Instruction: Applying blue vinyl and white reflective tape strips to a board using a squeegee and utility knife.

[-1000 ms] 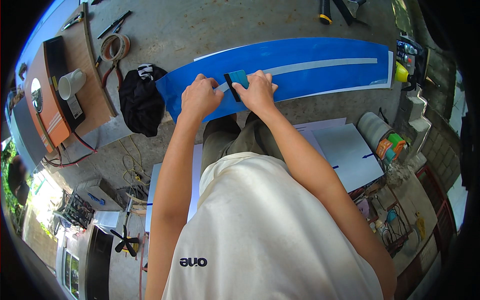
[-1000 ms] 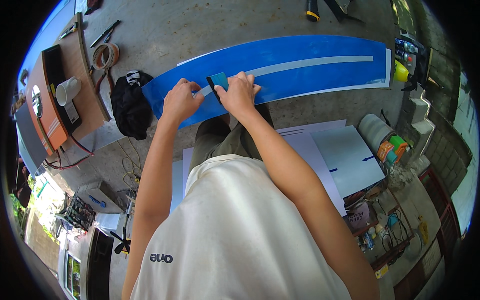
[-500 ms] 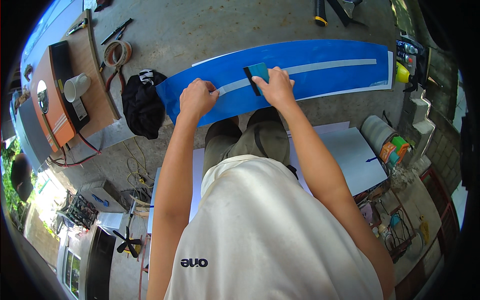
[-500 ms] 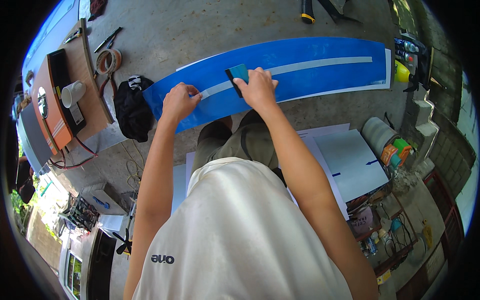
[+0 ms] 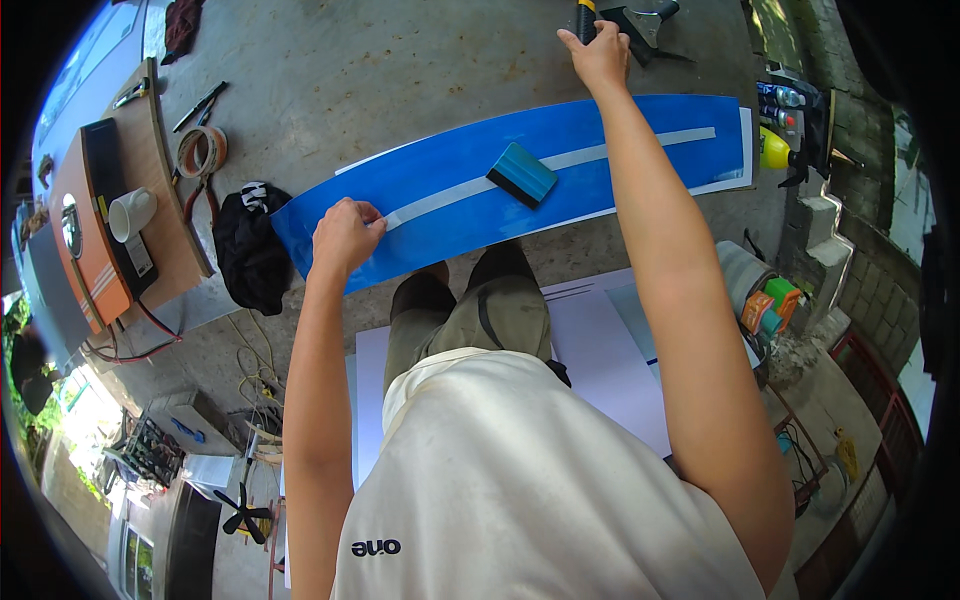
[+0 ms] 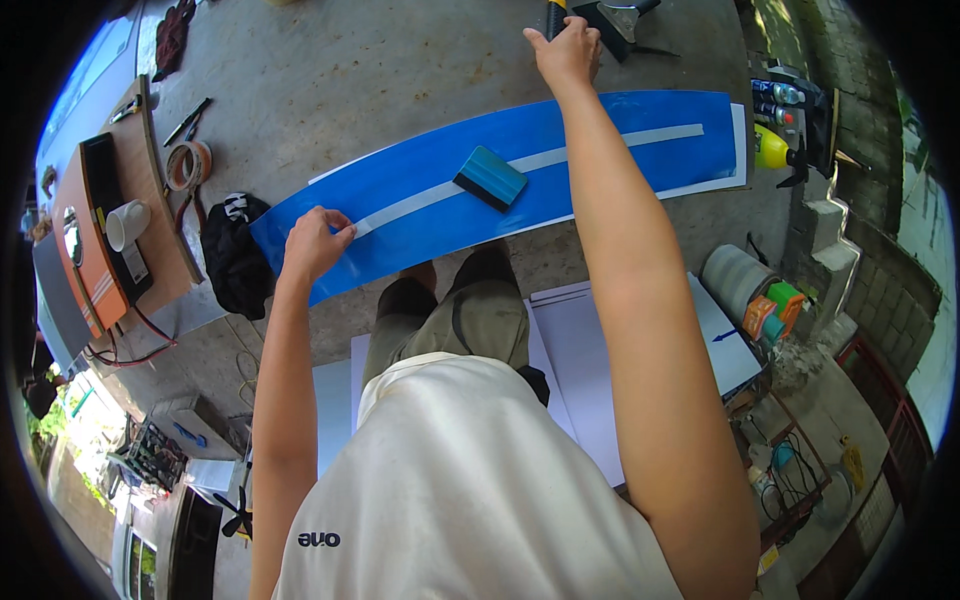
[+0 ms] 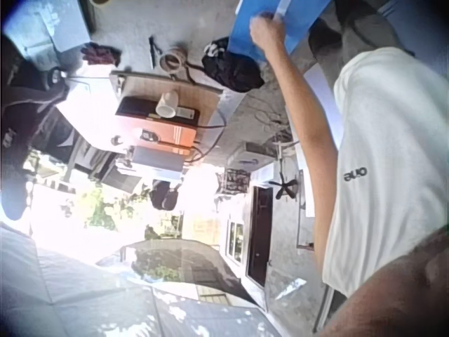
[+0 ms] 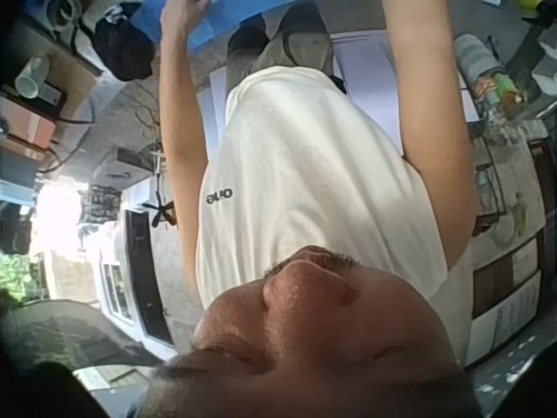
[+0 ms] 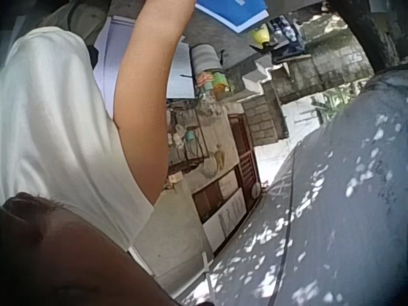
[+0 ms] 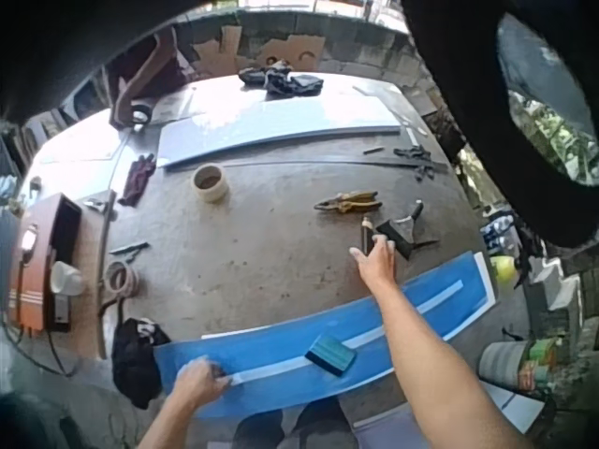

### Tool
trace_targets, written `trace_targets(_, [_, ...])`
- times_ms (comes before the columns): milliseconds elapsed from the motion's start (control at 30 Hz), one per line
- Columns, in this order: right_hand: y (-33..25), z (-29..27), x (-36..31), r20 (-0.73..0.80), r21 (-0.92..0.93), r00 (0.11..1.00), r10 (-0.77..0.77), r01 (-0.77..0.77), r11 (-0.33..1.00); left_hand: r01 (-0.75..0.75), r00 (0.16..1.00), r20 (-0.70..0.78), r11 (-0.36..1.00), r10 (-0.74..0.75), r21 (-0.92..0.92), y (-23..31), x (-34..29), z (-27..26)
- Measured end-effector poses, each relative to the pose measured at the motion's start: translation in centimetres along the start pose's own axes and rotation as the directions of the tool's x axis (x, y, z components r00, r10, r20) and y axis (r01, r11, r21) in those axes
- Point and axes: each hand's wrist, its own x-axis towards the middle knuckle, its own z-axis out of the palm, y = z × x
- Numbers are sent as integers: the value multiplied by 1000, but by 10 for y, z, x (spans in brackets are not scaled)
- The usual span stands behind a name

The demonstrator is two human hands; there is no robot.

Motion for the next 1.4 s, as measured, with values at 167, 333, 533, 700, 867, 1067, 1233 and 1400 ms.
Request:
trace_targets(167, [47, 7, 38, -2, -199, 999, 32, -32, 980, -51, 999, -13, 999, 51, -17, 15, 11, 6])
trace_targets(333, [-17, -20, -65, 399, 406, 915, -54, -123, 906, 69, 997, 45, 994, -66, -83, -4, -2, 1])
trace_targets(533, [-60, -34, -290, 600, 617, 736, -313, -177, 767, 28, 999, 44, 996, -24, -83, -1, 5, 6])
trace_targets(700, [-69, -16, -334, 605, 616, 738, -297, -198, 763, -13, 1000, -11, 999, 13, -44, -4, 7, 7])
trace_targets(867, [-66, -13, -334, 590, 592, 740, -324, -123, 796, -9, 1000, 26, 998, 11, -60, -5, 7, 7])
trace_targets(1067, [-71, -15, -337, 528, 568, 757, -386, 23, 823, -33, 999, 18, 998, 34, -54, -7, 9, 7])
trace_targets(1233, [-70, -12, -337, 570, 574, 736, -365, -39, 818, -52, 999, -1, 997, 52, -57, -9, 9, 11])
trace_targets(1400, [-70, -9, -336, 538, 581, 747, -390, 7, 814, -80, 997, -9, 995, 80, -63, -10, 9, 13])
